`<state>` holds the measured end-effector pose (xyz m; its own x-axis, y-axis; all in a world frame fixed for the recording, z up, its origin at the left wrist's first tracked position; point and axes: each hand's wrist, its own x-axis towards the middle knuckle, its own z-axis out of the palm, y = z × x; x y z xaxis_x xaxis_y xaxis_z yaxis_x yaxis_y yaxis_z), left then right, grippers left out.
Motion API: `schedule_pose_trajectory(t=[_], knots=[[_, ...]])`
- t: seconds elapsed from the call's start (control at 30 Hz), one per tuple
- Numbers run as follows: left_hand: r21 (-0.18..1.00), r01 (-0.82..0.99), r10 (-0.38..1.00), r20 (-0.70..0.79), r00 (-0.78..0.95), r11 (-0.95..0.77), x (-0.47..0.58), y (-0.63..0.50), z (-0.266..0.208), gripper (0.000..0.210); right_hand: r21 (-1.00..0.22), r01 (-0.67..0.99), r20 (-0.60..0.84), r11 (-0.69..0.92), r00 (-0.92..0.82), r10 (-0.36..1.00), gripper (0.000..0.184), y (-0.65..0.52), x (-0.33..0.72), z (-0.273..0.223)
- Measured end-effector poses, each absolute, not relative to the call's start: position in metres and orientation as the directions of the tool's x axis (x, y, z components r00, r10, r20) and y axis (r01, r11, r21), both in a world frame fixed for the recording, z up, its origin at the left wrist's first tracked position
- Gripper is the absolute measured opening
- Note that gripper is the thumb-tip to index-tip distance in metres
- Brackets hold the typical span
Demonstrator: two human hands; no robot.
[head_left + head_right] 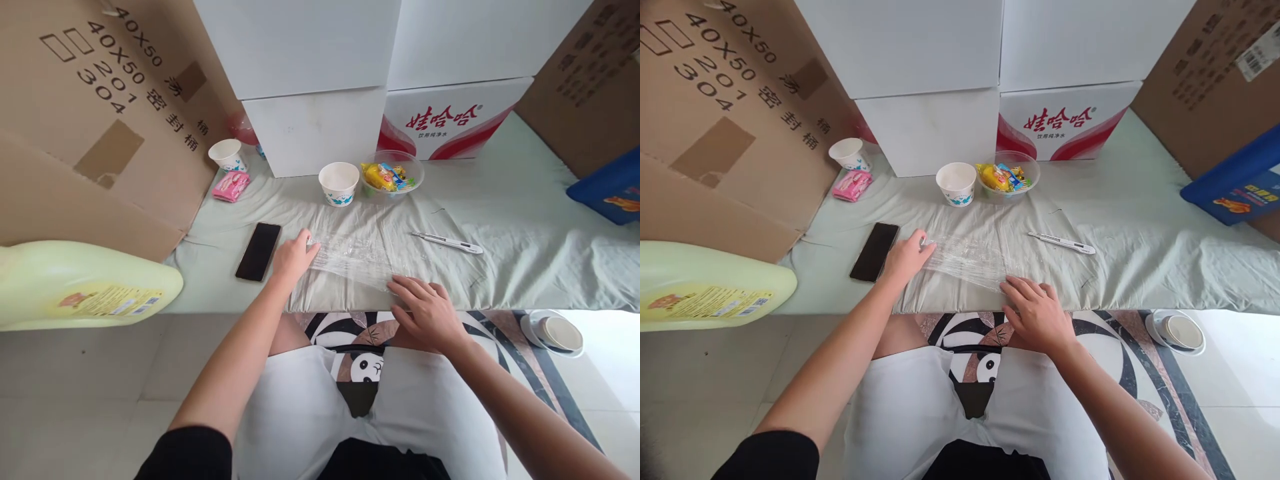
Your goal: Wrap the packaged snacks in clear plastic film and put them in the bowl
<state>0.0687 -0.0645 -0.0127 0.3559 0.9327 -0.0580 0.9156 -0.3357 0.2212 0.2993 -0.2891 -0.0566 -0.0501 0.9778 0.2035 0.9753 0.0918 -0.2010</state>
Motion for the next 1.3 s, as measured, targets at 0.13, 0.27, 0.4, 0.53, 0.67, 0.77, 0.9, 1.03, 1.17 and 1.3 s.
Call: schedule_pose_trajectory(t=[0.13, 0.27, 0.4, 0.53, 0.67, 0.77, 0.9, 1.03, 1.17, 1.3], knots=[[0.339, 0.869, 0.927, 0.024, 0.375, -0.360, 0.077, -0.054, -0.010, 0.033, -0.169, 0.982, 0.213, 0.082, -0.044, 0.976, 0.034, -0.308, 0.295, -0.052], [0.406, 0.742, 0.844, 0.307, 0.439, -0.533, 0.090, -0.101, -0.005, 0.031, -0.195, 0.979, 0.272, 0.051, 0.004, 0.962, 0.028, -0.313, 0.276, -0.044], [0.492, 0.279, 0.364, 0.085, 0.928, -0.825, 0.086, -0.163, -0.009, 0.054, -0.330, 0.944, 0.283, 0.000, 0.099, 0.954, 0.029, -0.311, 0.256, -0.025], [0.612, 0.358, 0.435, -0.026, 0.900, -0.705, 0.077, -0.175, -0.020, 0.021, -0.595, 0.763, 0.314, 0.252, -0.068, 0.947, 0.051, -0.318, 0.260, -0.002], [0.784, 0.424, 0.601, -0.084, 0.795, -0.452, 0.070, -0.158, -0.019, 0.023, -0.557, 0.797, 0.401, 0.233, 0.013, 0.916, 0.058, -0.317, 0.292, -0.012], [0.879, 0.383, 0.630, -0.131, 0.766, -0.283, 0.070, -0.152, -0.016, 0.028, -0.476, 0.860, 0.382, 0.186, 0.012, 0.924, 0.067, -0.303, 0.306, -0.039], [0.924, 0.336, 0.640, -0.148, 0.754, -0.182, 0.076, -0.153, -0.016, 0.038, -0.525, 0.814, 0.326, 0.247, -0.076, 0.942, 0.061, -0.277, 0.296, -0.061], [0.914, 0.366, 0.724, -0.134, 0.677, -0.173, 0.079, -0.151, -0.021, 0.042, -0.685, 0.706, 0.380, 0.179, 0.137, 0.915, 0.012, -0.259, 0.282, -0.058], [0.923, 0.377, 0.828, -0.149, 0.540, -0.080, 0.084, -0.144, -0.024, 0.041, -0.817, 0.574, 0.197, -0.049, 0.358, 0.913, 0.022, -0.249, 0.281, -0.051], [0.831, 0.535, 0.858, -0.156, 0.489, -0.154, 0.098, -0.135, -0.022, 0.031, -0.763, 0.599, 0.073, -0.241, 0.451, 0.890, 0.029, -0.251, 0.284, -0.056]])
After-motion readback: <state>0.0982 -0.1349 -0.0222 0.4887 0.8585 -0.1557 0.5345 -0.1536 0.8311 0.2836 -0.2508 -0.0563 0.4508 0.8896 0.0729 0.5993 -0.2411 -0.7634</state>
